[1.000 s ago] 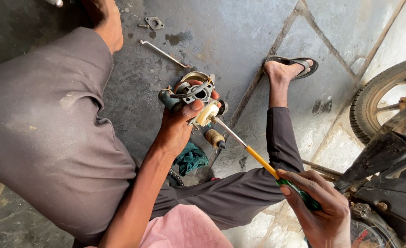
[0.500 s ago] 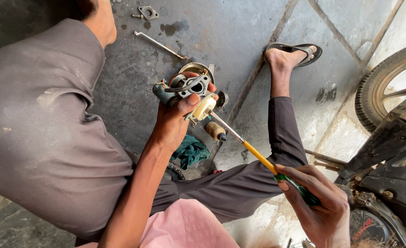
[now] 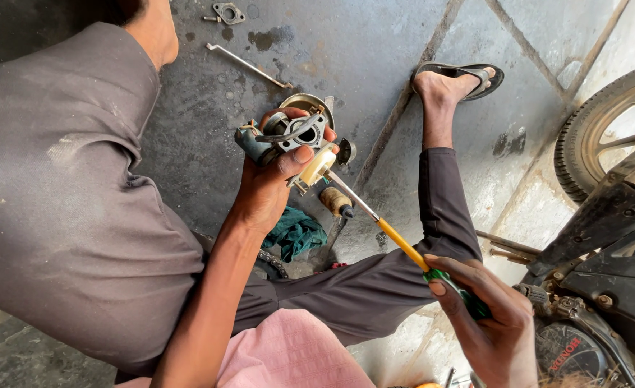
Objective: Disassembling and inspecting a motorcycle carburetor using a screwdriver.
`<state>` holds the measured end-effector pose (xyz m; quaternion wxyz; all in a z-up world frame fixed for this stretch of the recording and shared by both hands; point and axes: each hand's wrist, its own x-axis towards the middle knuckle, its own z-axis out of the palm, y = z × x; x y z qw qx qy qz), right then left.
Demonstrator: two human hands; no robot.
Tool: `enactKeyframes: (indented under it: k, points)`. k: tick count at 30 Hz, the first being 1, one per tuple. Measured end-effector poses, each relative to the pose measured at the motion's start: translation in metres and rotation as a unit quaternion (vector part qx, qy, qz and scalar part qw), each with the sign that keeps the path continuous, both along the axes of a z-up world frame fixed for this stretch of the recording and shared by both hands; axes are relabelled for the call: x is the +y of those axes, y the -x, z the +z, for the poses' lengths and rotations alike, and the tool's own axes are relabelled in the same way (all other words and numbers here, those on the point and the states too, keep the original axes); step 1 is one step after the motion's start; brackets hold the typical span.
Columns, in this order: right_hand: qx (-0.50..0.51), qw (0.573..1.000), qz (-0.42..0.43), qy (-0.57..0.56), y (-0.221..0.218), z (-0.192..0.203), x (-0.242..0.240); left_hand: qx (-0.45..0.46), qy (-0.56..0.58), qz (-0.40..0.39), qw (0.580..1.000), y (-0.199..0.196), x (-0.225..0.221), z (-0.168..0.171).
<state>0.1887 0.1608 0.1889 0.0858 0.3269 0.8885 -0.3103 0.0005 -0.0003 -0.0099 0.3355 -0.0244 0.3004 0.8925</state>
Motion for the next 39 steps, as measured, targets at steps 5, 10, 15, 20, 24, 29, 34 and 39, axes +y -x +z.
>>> enactKeyframes:
  k: [5, 10, 15, 20, 24, 29, 34, 39]
  points:
    - [-0.07, 0.983, -0.125, 0.114, -0.036, -0.021, 0.009, 0.016, 0.016, -0.011, 1.0, 0.002, -0.002, 0.002]
    - [-0.049, 0.93, -0.203, 0.304, -0.062, -0.033, 0.012, 0.025, 0.041, -0.02, 0.999, 0.006, -0.006, 0.014]
    - [-0.006, 0.999, -0.025, -0.045, -0.022, -0.016, -0.029, 0.063, 0.087, -0.025, 0.994, 0.009, -0.016, 0.039]
    - [0.091, 0.974, 0.139, -0.156, -0.066, -0.033, -0.014, 0.088, 0.132, -0.029, 0.987, 0.006, -0.035, 0.065]
    - [-0.096, 0.88, -0.261, 0.384, -0.07, -0.037, -0.006, 0.064, 0.161, -0.036, 0.984, 0.003, -0.056, 0.073]
    - [0.069, 0.919, -0.048, 0.384, -0.036, -0.034, -0.033, 0.034, 0.189, -0.009, 0.981, 0.005, -0.072, 0.085]
    - [-0.053, 0.983, 0.121, -0.129, -0.073, -0.051, -0.03, 0.057, 0.187, 0.004, 0.981, 0.003, -0.075, 0.081]
    - [-0.084, 0.929, -0.139, 0.333, -0.076, -0.059, -0.009, 0.023, 0.201, 0.004, 0.979, 0.002, -0.082, 0.082]
